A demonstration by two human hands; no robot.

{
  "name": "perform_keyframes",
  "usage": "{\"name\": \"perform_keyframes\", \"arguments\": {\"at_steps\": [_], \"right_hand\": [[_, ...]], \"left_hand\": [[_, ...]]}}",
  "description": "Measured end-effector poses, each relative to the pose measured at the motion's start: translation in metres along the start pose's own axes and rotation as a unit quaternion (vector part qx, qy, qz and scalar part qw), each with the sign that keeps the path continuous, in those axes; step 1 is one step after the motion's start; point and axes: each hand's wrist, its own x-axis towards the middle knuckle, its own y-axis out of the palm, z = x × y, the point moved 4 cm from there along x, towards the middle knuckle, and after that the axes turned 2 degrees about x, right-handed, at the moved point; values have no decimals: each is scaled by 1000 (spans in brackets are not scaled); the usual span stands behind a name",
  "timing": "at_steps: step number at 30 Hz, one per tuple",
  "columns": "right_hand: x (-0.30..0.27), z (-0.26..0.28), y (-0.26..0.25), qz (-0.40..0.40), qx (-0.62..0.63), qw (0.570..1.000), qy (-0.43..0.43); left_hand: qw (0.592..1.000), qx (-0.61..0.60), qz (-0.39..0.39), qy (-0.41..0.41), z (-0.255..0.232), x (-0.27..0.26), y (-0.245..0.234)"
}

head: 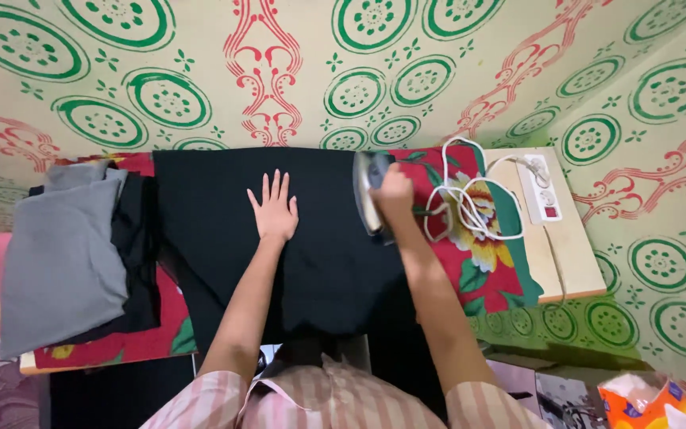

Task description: The recorder uses an iron to remove wrinkles from a black garment on an ironing board.

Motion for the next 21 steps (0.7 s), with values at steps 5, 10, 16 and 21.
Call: {"name": "perform_keyframes", "arguments": {"at_steps": [5,10,16,21], "right_hand": [[42,-67,16,28,-18,995,93],[23,-62,-9,29,35,997,70],[-1,-27,-13,122,5,993,4],[-32,30,-17,124,42,986,-102]], "left_hand": [[1000,20,12,-5,3,4,1],[1000,10,18,15,11,3,8],[999,7,35,35,30,-8,-15],[1000,8,8,-7,72,-13,-13]]}}
